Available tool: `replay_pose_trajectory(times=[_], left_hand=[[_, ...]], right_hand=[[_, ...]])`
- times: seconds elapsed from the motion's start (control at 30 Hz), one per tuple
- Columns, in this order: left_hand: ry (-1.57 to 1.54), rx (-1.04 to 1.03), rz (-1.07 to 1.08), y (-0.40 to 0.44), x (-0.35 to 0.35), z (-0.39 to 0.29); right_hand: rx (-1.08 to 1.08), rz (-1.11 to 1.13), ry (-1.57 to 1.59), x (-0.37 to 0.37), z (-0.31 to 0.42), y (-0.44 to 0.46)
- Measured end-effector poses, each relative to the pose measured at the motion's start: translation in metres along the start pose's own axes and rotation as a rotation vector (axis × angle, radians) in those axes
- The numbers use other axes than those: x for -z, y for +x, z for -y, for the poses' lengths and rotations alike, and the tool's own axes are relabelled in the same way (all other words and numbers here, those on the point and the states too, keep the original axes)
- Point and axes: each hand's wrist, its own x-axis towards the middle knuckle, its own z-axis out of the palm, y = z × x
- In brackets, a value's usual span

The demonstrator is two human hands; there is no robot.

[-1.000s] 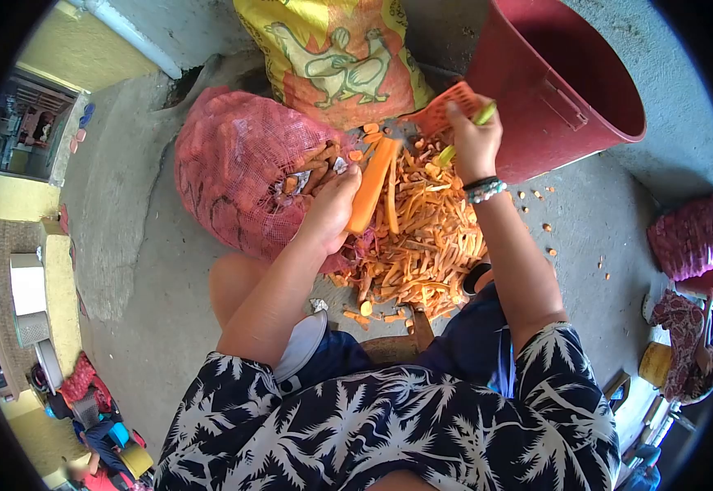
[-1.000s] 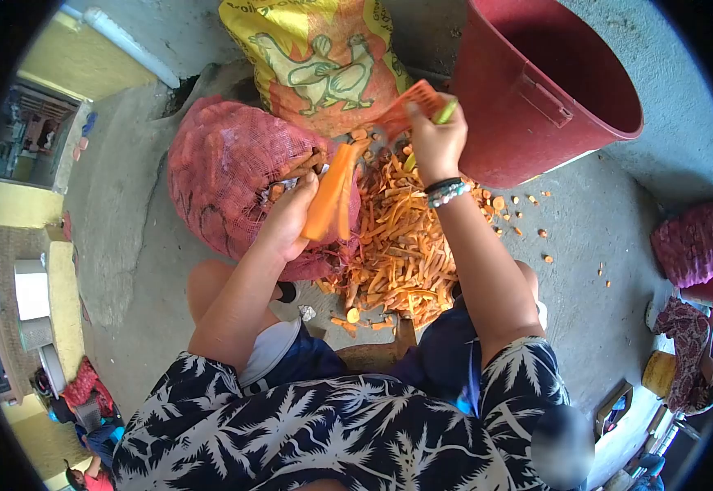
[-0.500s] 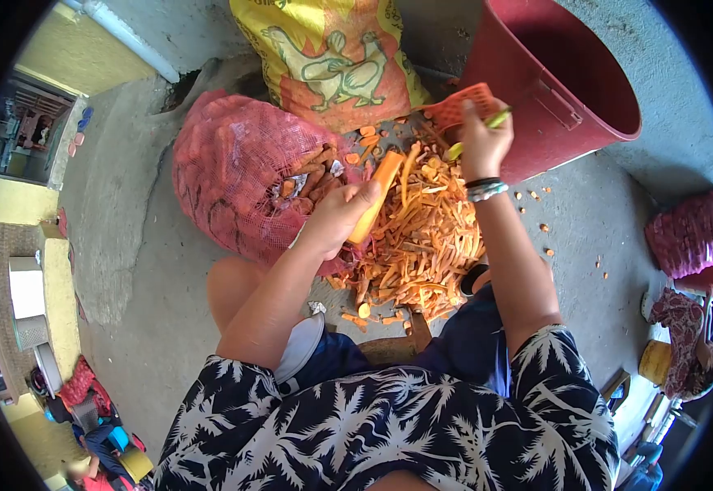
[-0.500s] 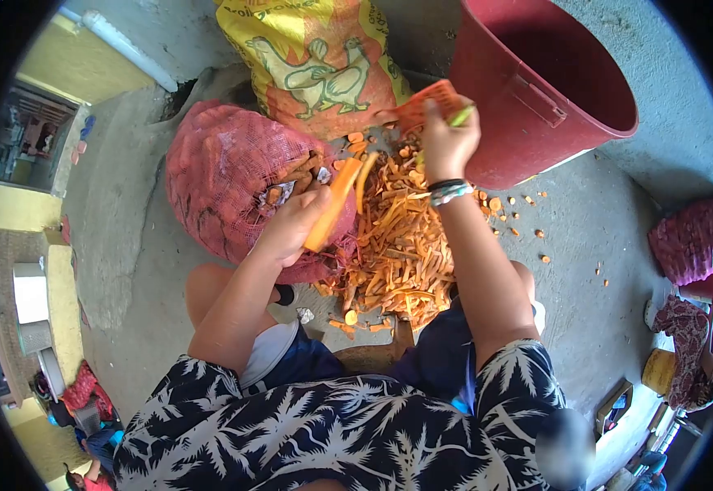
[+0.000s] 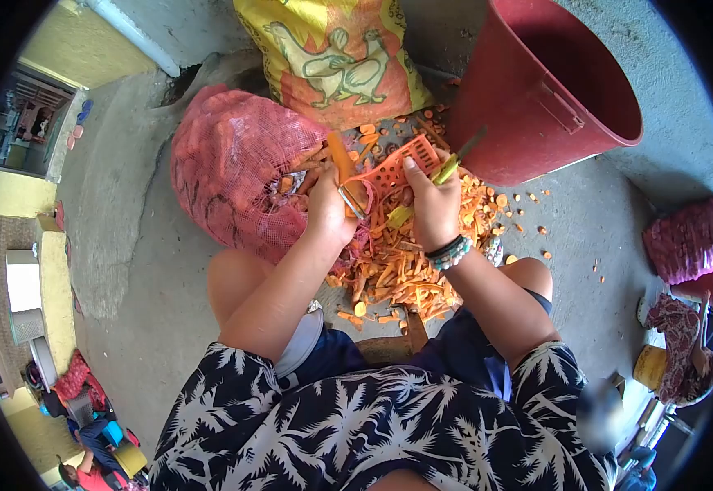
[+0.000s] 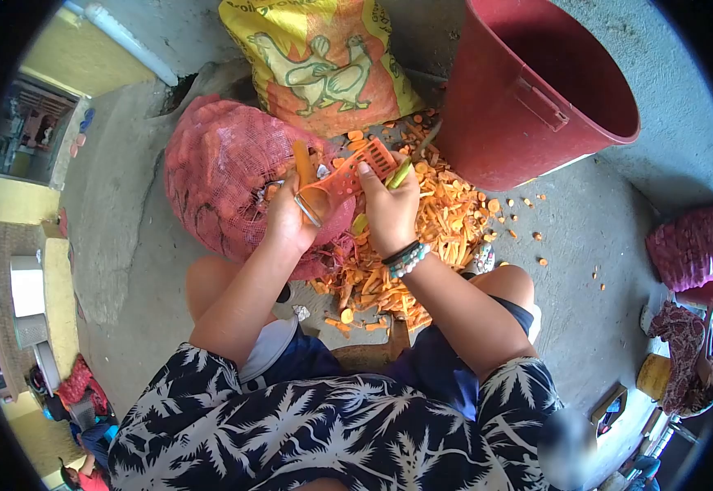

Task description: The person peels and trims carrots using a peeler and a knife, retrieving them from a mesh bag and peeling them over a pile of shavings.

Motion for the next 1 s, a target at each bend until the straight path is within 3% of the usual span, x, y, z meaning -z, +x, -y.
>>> replay_pose_trajectory(times=[0.1, 0.17, 0.23, 0.3, 0.33, 0.37, 0.43, 0.57, 0.63, 0.83, 0.97, 1.0], left_hand=[[0.134, -0.066, 0.072, -0.002, 0.006, 0.003], [0.335, 0.035, 0.115, -0.007, 0.004, -0.006], [0.421, -0.017, 0.100, -0.021, -0.003, -0.009], [0.568, 0.231, 0.227, -0.027, 0.001, -0.015], [0.593, 0.238, 0.152, -0.029, 0.000, -0.014], [0.593, 0.237, 0.151, -0.028, 0.001, -0.016], [0.394, 0.253, 0.264, -0.023, 0.006, -0.022], [0.099, 0.230, 0.176, 0.002, 0.022, -0.024], [0.125, 0.186, 0.142, 0.008, 0.015, -0.016], [0.066, 0.077, 0.170, 0.002, 0.008, 0.000], [0.219, 0.110, 0.132, -0.017, 0.001, -0.012], [0.298, 0.225, 0.233, -0.016, 0.012, -0.017]], right_hand=[[-0.176, 0.116, -0.078, 0.002, 0.014, 0.021], [-0.137, 0.166, -0.081, 0.004, 0.012, 0.040], [0.002, 0.167, -0.052, 0.006, 0.010, 0.063], [0.027, 0.114, -0.062, 0.022, 0.011, 0.091], [0.090, 0.009, -0.045, 0.023, 0.012, 0.098], [0.217, -0.089, -0.104, 0.027, 0.009, 0.106], [0.220, -0.198, 0.020, 0.031, 0.009, 0.109], [0.064, -0.037, 0.025, 0.016, 0.007, 0.050], [-0.072, 0.046, -0.004, 0.008, 0.004, 0.016], [-0.070, 0.109, -0.004, 0.006, 0.003, 0.008], [-0.108, 0.187, -0.117, 0.006, 0.014, 0.031], [-0.002, 0.142, -0.078, 0.009, 0.009, 0.047]])
